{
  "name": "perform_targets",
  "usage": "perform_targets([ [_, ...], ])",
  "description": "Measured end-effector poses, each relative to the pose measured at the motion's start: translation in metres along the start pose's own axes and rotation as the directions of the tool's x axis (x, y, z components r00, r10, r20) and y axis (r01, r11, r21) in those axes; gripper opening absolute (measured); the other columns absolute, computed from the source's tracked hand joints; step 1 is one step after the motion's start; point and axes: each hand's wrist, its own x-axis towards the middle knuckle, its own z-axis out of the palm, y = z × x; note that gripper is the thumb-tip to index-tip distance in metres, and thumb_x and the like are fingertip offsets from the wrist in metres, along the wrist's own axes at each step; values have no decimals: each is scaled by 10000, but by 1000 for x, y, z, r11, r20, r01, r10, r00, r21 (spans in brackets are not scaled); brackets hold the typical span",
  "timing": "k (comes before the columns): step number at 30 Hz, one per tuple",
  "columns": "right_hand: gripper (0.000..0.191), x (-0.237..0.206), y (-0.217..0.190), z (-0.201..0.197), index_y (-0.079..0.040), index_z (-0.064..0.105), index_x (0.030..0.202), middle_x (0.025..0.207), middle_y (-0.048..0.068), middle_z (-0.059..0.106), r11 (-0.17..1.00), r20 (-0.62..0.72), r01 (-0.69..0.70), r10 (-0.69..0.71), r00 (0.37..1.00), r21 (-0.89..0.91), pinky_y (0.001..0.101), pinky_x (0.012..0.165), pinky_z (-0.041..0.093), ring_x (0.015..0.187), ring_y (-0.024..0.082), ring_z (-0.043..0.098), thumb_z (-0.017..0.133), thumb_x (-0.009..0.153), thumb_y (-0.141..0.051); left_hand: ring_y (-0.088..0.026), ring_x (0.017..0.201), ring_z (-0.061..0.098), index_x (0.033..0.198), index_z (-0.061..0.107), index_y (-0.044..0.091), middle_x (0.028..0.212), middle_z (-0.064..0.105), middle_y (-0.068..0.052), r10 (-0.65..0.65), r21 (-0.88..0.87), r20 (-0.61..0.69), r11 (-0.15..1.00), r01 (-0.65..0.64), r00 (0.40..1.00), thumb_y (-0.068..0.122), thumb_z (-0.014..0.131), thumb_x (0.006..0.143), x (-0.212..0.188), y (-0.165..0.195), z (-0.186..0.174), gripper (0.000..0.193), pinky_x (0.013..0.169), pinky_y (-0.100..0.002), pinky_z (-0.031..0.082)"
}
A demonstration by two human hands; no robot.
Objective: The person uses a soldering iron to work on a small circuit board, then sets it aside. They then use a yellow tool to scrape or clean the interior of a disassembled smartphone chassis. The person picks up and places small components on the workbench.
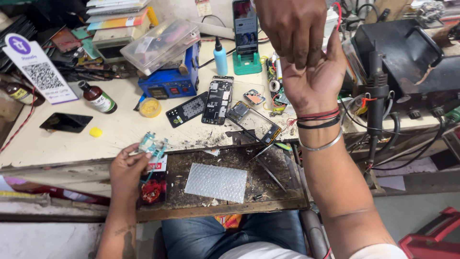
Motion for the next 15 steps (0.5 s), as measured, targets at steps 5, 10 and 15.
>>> perform_targets([
  [5, 557, -1, -2, 1, 19, 479, 1435, 1454, 220, 579, 998, 66, -34, 30, 997, 50, 515, 1218, 485, 1384, 362, 577, 467, 1069, -401, -85, 672, 653, 1291, 589, 25, 962, 756, -96, -1, 33, -102, 999, 5, 995, -1, 775, 850, 9, 12, -12, 479, 582, -219, 503],
  [10, 709, -33, -3, -11, 127, 465, 1497, 1515, 276, 552, 982, -45, -140, 147, 988, 129, 497, 1235, 497, 1405, 398, 590, 565, 1006, -375, -105, 620, 608, 1304, 582, 0, 973, 763, -107, -3, 115, -154, 993, 20, 988, 22, 798, 862, 31, 18, -30, 492, 532, -234, 451],
  [15, 703, -89, 6, -29, 102, 472, 1522, 1541, 268, 560, 994, -207, -97, 106, 972, 52, 468, 1231, 506, 1432, 373, 587, 599, 1027, -381, -102, 673, 666, 1281, 632, -17, 975, 778, -119, 42, 266, -83, 964, -18, 996, 29, 813, 848, 58, 11, -57, 472, 560, -236, 506],
])
